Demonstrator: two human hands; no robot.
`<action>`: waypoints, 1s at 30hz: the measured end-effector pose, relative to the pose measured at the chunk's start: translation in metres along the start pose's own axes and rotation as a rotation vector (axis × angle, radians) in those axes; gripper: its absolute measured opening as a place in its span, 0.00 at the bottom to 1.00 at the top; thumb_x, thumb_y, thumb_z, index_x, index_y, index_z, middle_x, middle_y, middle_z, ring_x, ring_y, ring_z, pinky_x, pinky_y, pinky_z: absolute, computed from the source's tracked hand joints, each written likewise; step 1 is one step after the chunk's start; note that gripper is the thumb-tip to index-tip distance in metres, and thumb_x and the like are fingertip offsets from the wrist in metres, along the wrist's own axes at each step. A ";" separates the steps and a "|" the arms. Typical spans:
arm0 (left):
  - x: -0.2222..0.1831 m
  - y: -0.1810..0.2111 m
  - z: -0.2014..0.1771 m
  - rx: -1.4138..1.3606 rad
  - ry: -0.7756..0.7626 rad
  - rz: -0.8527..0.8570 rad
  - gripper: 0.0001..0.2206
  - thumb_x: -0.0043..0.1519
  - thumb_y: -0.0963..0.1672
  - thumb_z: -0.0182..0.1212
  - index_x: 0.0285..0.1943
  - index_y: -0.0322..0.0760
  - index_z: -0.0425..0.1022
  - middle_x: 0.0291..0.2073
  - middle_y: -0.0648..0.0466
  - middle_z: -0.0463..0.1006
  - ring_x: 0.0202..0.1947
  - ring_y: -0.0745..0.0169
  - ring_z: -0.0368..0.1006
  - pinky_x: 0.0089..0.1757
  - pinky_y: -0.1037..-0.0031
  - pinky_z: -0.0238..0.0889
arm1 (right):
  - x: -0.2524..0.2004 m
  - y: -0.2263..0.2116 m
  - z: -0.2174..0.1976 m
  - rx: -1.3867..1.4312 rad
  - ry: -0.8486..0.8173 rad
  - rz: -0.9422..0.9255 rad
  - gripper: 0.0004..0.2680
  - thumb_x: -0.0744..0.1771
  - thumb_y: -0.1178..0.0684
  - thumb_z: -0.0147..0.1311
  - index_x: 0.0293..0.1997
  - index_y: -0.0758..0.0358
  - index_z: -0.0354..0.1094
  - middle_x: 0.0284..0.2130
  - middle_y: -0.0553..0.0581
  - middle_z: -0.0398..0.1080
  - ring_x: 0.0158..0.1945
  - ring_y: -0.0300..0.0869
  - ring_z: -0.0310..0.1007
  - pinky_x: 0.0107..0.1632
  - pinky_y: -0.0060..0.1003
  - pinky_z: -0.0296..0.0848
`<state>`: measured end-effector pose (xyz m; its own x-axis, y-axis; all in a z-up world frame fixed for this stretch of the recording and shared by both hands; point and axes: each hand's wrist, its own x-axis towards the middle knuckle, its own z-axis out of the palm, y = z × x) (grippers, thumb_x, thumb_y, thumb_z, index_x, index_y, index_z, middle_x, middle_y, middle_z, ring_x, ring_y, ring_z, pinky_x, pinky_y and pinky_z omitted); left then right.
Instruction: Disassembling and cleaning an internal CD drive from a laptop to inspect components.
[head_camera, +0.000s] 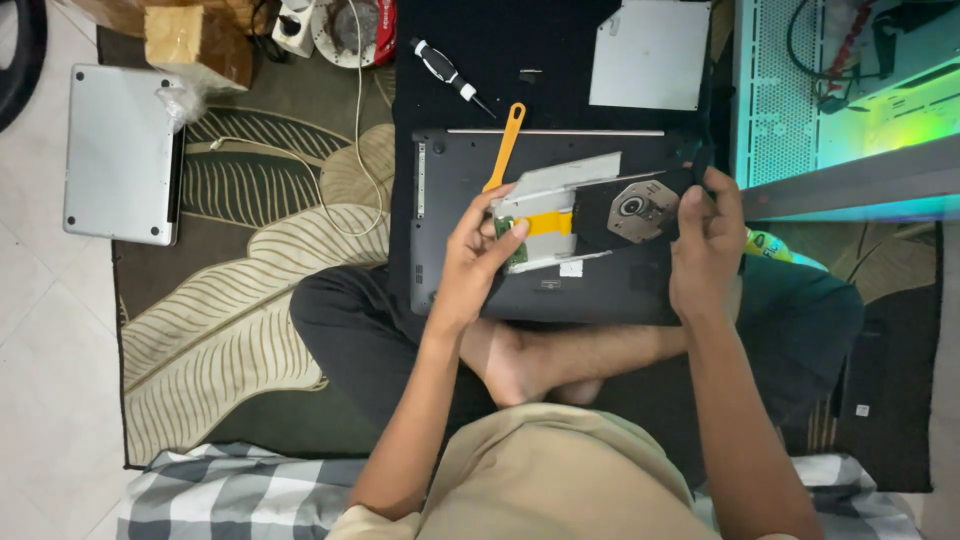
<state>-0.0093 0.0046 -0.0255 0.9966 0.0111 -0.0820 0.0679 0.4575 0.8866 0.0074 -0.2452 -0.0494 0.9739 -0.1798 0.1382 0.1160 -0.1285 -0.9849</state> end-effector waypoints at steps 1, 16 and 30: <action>0.000 -0.003 -0.002 0.000 0.001 0.000 0.21 0.66 0.38 0.62 0.68 0.31 0.66 0.43 0.41 0.81 0.43 0.61 0.79 0.45 0.70 0.76 | -0.001 -0.007 -0.001 0.000 -0.001 0.000 0.16 0.76 0.43 0.43 0.66 0.64 0.58 0.49 0.72 0.71 0.56 0.55 0.73 0.61 0.55 0.70; 0.000 0.011 0.007 0.108 -0.030 0.080 0.20 0.70 0.40 0.56 0.72 0.33 0.64 0.52 0.39 0.80 0.50 0.59 0.76 0.51 0.63 0.74 | 0.007 -0.015 0.009 0.169 0.026 0.039 0.11 0.73 0.54 0.54 0.62 0.57 0.60 0.49 0.51 0.69 0.50 0.33 0.67 0.59 0.31 0.67; 0.004 -0.006 -0.001 0.050 -0.015 0.079 0.21 0.72 0.42 0.54 0.74 0.31 0.59 0.51 0.40 0.79 0.50 0.59 0.76 0.53 0.62 0.74 | 0.018 -0.025 0.007 0.137 -0.015 0.035 0.10 0.74 0.52 0.53 0.62 0.53 0.61 0.49 0.49 0.69 0.52 0.33 0.68 0.60 0.33 0.66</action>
<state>-0.0059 0.0026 -0.0318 0.9995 0.0321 -0.0041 -0.0095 0.4112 0.9115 0.0232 -0.2379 -0.0232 0.9805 -0.1675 0.1029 0.1065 0.0123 -0.9942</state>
